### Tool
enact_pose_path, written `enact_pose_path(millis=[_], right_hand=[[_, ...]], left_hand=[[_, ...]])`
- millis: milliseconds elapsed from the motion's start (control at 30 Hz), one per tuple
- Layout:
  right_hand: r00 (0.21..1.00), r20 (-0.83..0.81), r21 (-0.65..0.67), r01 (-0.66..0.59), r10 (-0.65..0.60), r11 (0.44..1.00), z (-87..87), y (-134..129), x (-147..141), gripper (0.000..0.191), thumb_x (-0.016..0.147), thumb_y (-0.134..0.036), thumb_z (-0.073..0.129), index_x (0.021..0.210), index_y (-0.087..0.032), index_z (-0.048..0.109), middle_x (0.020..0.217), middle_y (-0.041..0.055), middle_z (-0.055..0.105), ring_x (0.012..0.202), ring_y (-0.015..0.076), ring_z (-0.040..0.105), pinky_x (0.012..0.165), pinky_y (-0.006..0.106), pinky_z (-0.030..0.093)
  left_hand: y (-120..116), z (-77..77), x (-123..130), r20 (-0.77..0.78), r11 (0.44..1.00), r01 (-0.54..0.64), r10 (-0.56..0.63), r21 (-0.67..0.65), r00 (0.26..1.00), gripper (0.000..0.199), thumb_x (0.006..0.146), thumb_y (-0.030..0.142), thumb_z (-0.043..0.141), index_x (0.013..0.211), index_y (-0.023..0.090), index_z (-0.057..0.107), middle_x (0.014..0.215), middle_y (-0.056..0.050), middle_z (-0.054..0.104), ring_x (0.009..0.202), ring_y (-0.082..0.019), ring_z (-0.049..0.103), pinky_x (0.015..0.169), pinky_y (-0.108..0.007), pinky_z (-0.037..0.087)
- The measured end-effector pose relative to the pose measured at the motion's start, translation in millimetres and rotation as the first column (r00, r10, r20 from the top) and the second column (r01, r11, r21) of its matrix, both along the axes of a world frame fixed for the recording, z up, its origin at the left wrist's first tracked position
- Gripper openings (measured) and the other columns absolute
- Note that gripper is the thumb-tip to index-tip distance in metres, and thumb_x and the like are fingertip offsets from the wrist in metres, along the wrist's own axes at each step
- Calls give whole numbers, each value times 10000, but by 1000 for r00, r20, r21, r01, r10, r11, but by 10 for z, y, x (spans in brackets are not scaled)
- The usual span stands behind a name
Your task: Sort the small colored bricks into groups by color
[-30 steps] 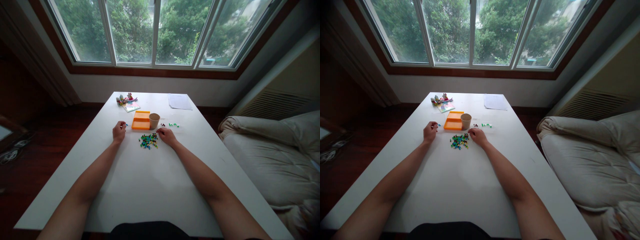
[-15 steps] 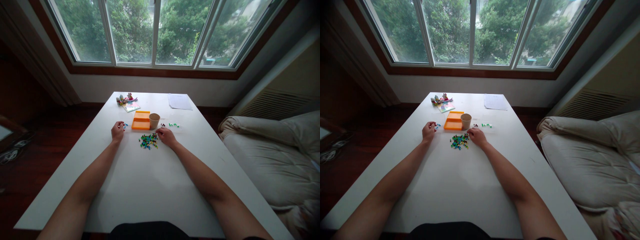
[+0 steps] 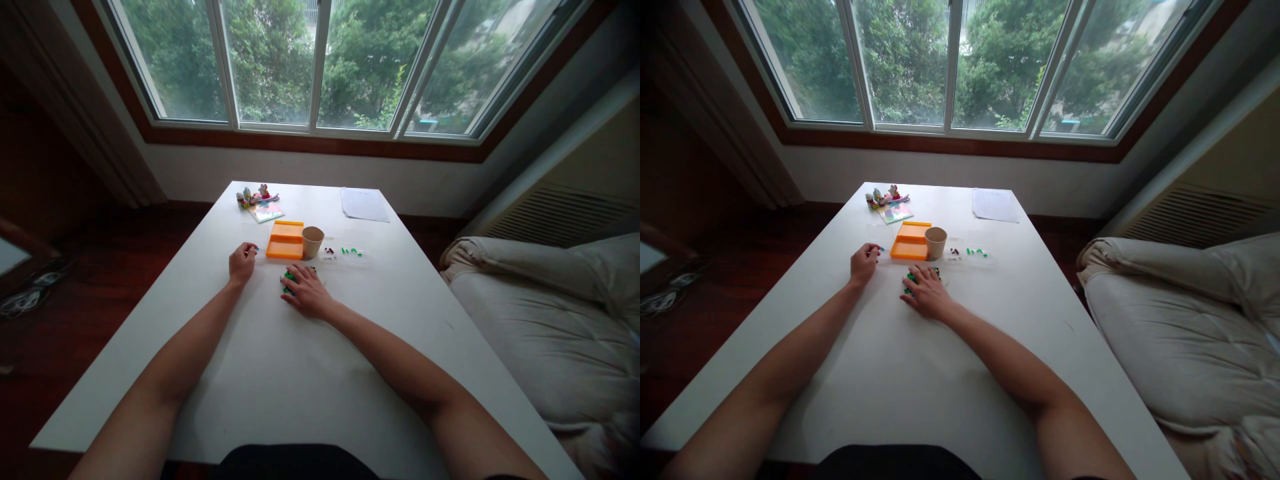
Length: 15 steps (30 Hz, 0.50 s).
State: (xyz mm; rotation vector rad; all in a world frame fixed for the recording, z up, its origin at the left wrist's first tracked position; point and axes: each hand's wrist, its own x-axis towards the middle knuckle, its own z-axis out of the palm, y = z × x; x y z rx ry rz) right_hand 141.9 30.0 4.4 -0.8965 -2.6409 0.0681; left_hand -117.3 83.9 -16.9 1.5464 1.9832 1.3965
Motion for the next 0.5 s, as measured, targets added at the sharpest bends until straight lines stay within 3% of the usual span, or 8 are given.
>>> enact_pose_path(millis=[200,333,500], right_hand=[[992,-15,36,-128,129,991,21,-48,-27,358,958,-482,563,1198,-239,670,1530,117,419,1486,315,236,1199,569,195],[965,-38,61,-258,261,964,5,-60,-45,200,935,-375,619,1058,-241,704,1449,89,517,1460,289,304,1182,532,269],[945,-72,81,-313,318,946,-5,-55,-45,77,918,-241,618,911,-227,693,1353,73,590,1426,263,360,1150,492,331]], left_hand=[[-19,7,6,-24,1000,23,-23,-5,999,294,908,371,478,989,205,706,856,-29,728,678,-145,627,660,-243,469],[-47,36,24,-40,998,55,-55,-6,998,297,913,377,474,990,204,703,828,-24,723,674,-146,627,655,-243,462],[-75,64,63,-80,990,134,-136,-35,987,296,911,368,477,1000,200,704,811,-28,721,696,-156,636,658,-244,459]])
